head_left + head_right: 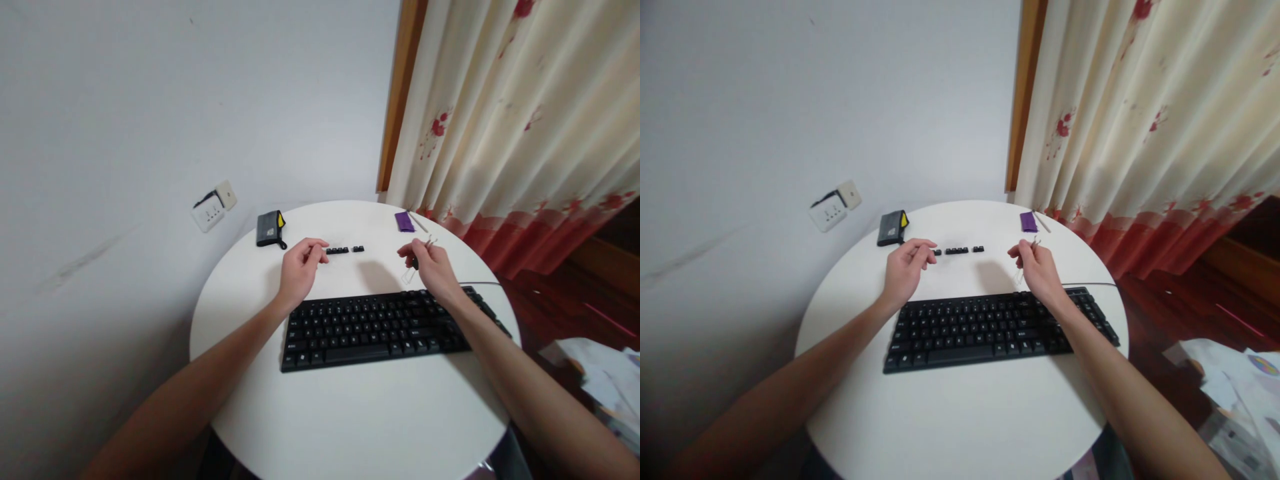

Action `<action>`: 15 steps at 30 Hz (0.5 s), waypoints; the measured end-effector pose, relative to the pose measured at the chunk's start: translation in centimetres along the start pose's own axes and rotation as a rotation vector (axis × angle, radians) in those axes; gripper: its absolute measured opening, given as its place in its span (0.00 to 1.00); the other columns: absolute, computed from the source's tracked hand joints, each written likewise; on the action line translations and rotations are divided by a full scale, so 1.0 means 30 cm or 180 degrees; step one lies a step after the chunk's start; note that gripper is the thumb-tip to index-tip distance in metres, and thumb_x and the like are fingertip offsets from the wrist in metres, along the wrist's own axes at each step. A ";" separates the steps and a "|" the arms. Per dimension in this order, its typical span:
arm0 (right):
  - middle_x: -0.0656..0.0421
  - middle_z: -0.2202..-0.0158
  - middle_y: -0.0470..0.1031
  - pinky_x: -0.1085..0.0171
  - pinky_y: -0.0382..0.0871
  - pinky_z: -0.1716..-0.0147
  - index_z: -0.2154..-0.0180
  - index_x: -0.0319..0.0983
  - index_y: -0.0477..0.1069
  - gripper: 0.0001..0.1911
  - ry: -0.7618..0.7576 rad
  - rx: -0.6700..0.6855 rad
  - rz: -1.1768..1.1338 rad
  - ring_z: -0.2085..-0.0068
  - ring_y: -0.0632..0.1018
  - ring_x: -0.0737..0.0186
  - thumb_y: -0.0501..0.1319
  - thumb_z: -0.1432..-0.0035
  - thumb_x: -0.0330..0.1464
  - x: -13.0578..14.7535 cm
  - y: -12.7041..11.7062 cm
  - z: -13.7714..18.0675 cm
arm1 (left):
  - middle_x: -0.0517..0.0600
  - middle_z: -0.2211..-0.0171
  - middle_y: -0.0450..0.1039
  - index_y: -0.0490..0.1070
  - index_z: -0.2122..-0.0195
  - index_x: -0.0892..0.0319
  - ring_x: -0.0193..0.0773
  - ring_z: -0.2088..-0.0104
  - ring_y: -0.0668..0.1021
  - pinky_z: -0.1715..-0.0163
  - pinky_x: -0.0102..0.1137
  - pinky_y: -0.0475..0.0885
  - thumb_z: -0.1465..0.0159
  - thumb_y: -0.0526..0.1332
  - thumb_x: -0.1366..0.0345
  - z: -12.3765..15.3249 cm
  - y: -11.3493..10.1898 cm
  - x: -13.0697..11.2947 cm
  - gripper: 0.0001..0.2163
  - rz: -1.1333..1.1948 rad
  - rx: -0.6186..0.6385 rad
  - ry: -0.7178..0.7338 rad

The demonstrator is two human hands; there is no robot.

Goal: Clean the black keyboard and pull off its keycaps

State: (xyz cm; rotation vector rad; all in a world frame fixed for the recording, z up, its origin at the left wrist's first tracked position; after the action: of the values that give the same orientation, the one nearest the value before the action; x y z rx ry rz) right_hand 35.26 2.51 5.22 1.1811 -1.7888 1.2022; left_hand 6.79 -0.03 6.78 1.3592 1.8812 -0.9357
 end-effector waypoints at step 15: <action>0.59 0.83 0.70 0.64 0.60 0.73 0.73 0.36 0.76 0.23 0.0071 0.0228 0.1056 0.78 0.71 0.61 0.52 0.37 0.43 0.009 0.012 0.015 | 0.48 0.75 0.73 0.75 0.62 0.60 0.33 0.74 0.74 0.73 0.27 0.67 0.34 0.58 0.61 0.005 0.011 0.001 0.10 -0.0001 0.0060 -0.0003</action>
State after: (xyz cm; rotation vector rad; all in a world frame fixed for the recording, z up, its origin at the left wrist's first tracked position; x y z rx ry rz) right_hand 34.80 2.06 5.17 0.9274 -1.9929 1.4708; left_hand 7.13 -0.07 6.62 1.3693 1.8765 -0.9564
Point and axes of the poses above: each hand's wrist, its own z-axis away from the middle knuckle, its own y-axis out of the palm, x = y × z, the point moved 7 cm from there along -z, towards the middle knuckle
